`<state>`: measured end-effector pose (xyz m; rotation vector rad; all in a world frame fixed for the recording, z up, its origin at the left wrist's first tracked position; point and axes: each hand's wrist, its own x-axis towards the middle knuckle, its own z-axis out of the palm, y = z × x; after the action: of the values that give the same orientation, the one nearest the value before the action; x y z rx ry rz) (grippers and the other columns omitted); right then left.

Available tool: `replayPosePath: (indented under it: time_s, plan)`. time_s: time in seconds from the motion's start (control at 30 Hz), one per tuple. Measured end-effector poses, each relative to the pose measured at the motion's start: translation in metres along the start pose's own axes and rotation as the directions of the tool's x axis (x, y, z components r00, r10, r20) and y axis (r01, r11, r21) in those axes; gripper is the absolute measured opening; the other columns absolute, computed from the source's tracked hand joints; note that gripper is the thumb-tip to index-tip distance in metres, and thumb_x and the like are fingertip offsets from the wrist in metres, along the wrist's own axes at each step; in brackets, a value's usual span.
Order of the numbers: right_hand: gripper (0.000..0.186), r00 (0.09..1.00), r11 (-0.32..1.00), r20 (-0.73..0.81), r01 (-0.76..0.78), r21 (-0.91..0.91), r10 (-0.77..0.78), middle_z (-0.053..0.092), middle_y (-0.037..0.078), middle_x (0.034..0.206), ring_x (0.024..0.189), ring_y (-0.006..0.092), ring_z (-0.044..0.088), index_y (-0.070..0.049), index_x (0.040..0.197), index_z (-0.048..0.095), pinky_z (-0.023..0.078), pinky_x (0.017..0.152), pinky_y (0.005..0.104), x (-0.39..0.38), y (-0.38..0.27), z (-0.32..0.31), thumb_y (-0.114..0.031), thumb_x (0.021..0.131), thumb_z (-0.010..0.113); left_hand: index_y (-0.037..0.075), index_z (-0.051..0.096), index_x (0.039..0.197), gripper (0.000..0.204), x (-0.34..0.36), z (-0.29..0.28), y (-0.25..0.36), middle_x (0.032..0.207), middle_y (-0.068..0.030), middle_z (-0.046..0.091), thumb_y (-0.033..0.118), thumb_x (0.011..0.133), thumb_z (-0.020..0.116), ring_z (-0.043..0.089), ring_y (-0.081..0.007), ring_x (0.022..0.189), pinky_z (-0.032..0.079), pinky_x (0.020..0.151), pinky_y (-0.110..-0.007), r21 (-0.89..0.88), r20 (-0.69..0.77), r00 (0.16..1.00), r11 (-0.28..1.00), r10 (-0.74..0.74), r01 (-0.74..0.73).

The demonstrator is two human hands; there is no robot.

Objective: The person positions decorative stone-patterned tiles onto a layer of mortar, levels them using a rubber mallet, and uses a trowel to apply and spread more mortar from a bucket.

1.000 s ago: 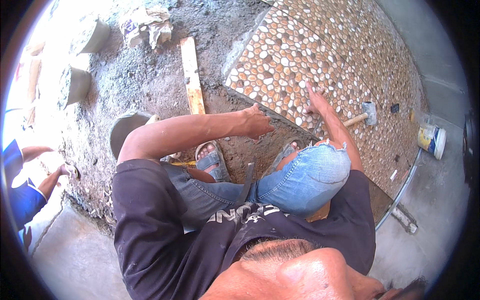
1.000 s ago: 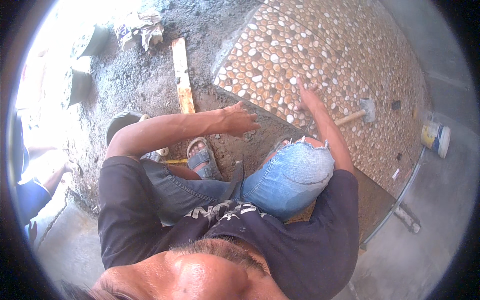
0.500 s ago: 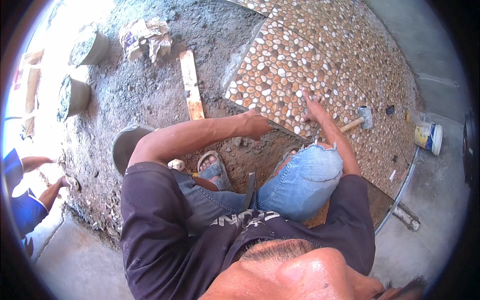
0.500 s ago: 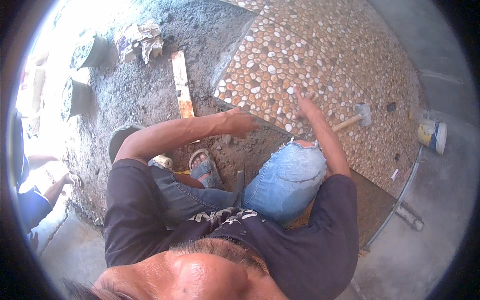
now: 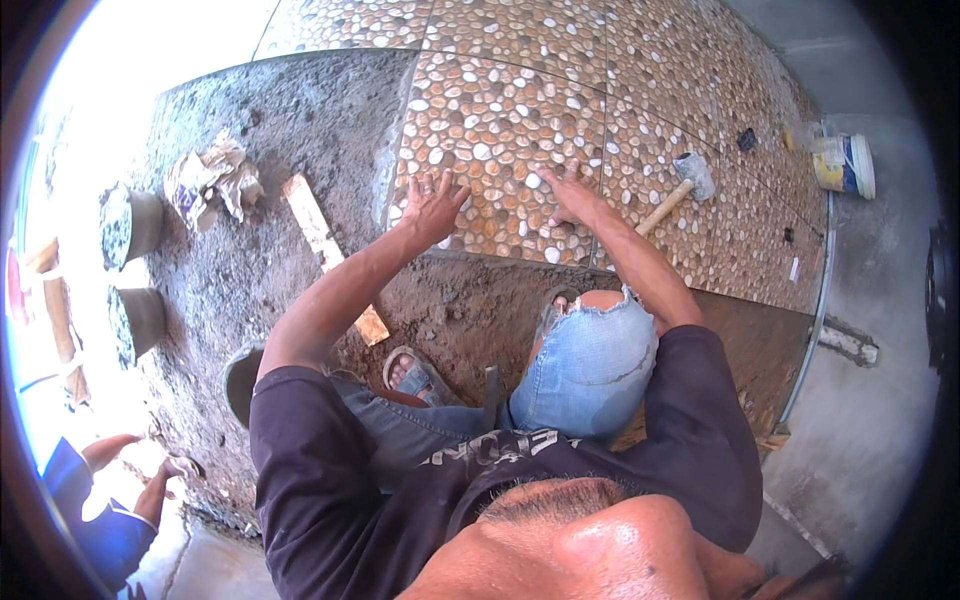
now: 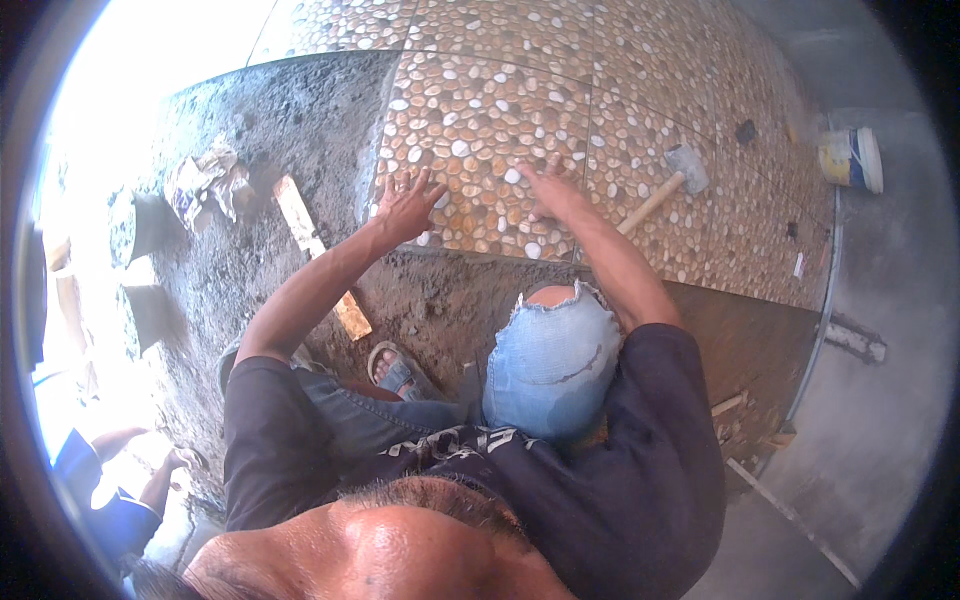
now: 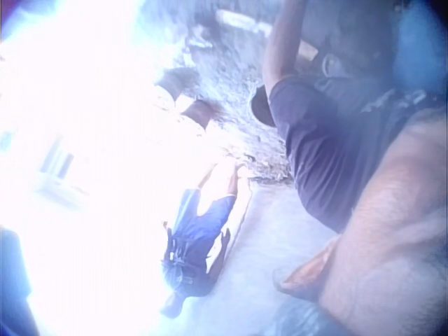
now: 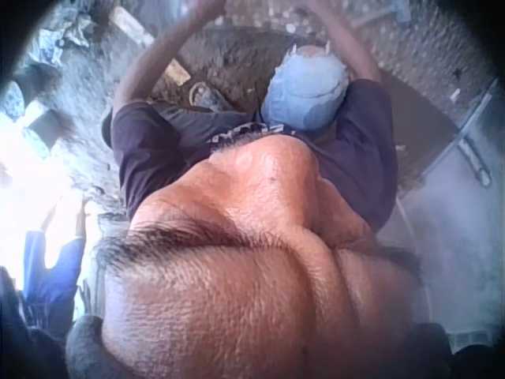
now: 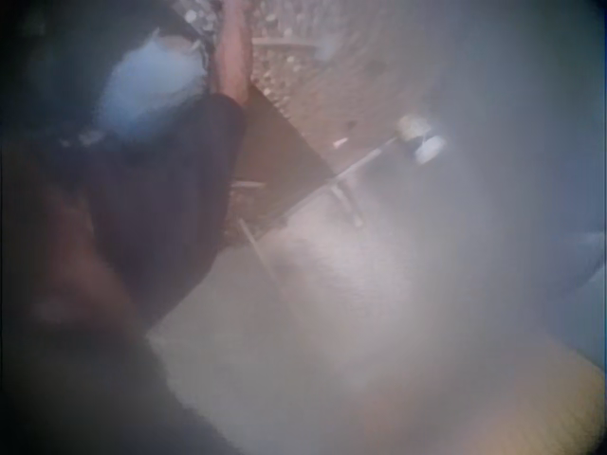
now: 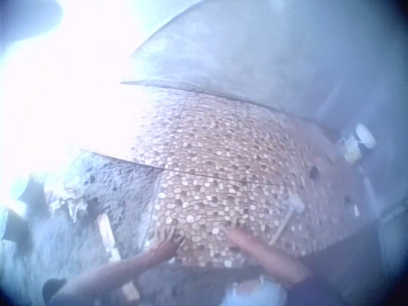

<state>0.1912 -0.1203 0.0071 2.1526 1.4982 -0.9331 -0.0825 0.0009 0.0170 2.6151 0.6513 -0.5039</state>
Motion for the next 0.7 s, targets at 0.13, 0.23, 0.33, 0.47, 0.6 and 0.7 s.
replayPosePath:
  time_s: [0.13,0.23,0.33,0.47,0.6,0.7]
  plan:
    - [0.105,0.998,0.994,0.05,-0.034,0.107,0.029,-0.006,0.036,0.154,0.137,0.0572,0.022,-0.036,0.153,0.018,0.04,0.11,0.0506,-0.012,-0.012,-0.011,-0.011,0.073,0.081,0.022,0.04,0.144,0.075,0.008,0.005,0.003,0.151,-0.0225,0.029,0.037,0.08,0.076,0.032,-0.0473,0.137,0.022,0.11,-0.068,0.028,0.02,1.0,1.0,-0.009,0.008]
    - [0.107,0.993,0.984,0.074,-0.105,0.143,0.095,-0.011,0.032,0.155,0.139,0.0573,0.014,-0.036,0.154,0.017,0.037,0.11,0.057,-0.02,-0.024,-0.021,0.003,0.073,0.076,0.021,0.042,0.142,0.071,0.012,0.004,0.007,0.15,-0.0222,0.03,0.037,0.081,0.074,0.037,-0.0467,0.135,0.02,0.111,-0.069,0.027,0.023,1.0,0.999,-0.019,0.018]
    - [0.099,0.988,0.971,0.08,-0.145,0.192,0.132,-0.013,0.03,0.155,0.138,0.0594,0.009,-0.036,0.154,0.019,0.041,0.107,0.0573,-0.019,-0.022,-0.022,0.014,0.078,0.059,0.021,0.044,0.141,0.068,0.014,-0.004,0.011,0.15,-0.0217,0.031,0.036,0.082,0.073,0.043,-0.0469,0.131,0.021,0.111,-0.067,0.015,0.043,0.999,0.999,-0.032,0.031]
    - [0.058,0.993,0.994,0.05,-0.106,0.028,0.105,-0.003,0.03,0.157,0.137,0.0607,0.016,-0.03,0.155,0.018,0.035,0.111,0.0583,-0.013,-0.015,-0.014,-0.015,0.102,0.035,0.02,0.047,0.138,0.063,0.021,-0.013,0.008,0.147,-0.0196,0.037,0.037,0.083,0.072,0.051,-0.0434,0.125,0.024,0.112,-0.064,-0.006,0.052,0.998,1.0,-0.023,0.024]
    - [0.06,0.99,0.96,-0.018,-0.133,0.248,0.141,-0.001,0.037,0.154,0.134,0.0643,0.016,-0.012,0.155,0.013,0.033,0.11,0.0614,0.006,-0.003,0.018,-0.043,0.104,0.019,0.015,0.055,0.131,0.056,0.034,-0.026,0.011,0.132,-0.0186,0.054,0.037,0.082,0.072,0.059,-0.0354,0.115,0.033,0.107,-0.057,-0.046,0.087,0.996,0.999,-0.01,0.015]
    - [0.061,0.995,0.963,-0.025,-0.087,0.253,0.097,-0.001,0.039,0.152,0.133,0.0653,0.016,-0.013,0.155,0.015,0.033,0.108,0.0636,-0.006,-0.008,0.003,-0.045,0.103,0.022,0.011,0.057,0.129,0.057,0.042,-0.034,0.008,0.123,-0.018,0.061,0.037,0.081,0.073,0.062,-0.0334,0.109,0.04,0.1,-0.052,-0.055,0.116,0.993,0.998,-0.003,0.01]
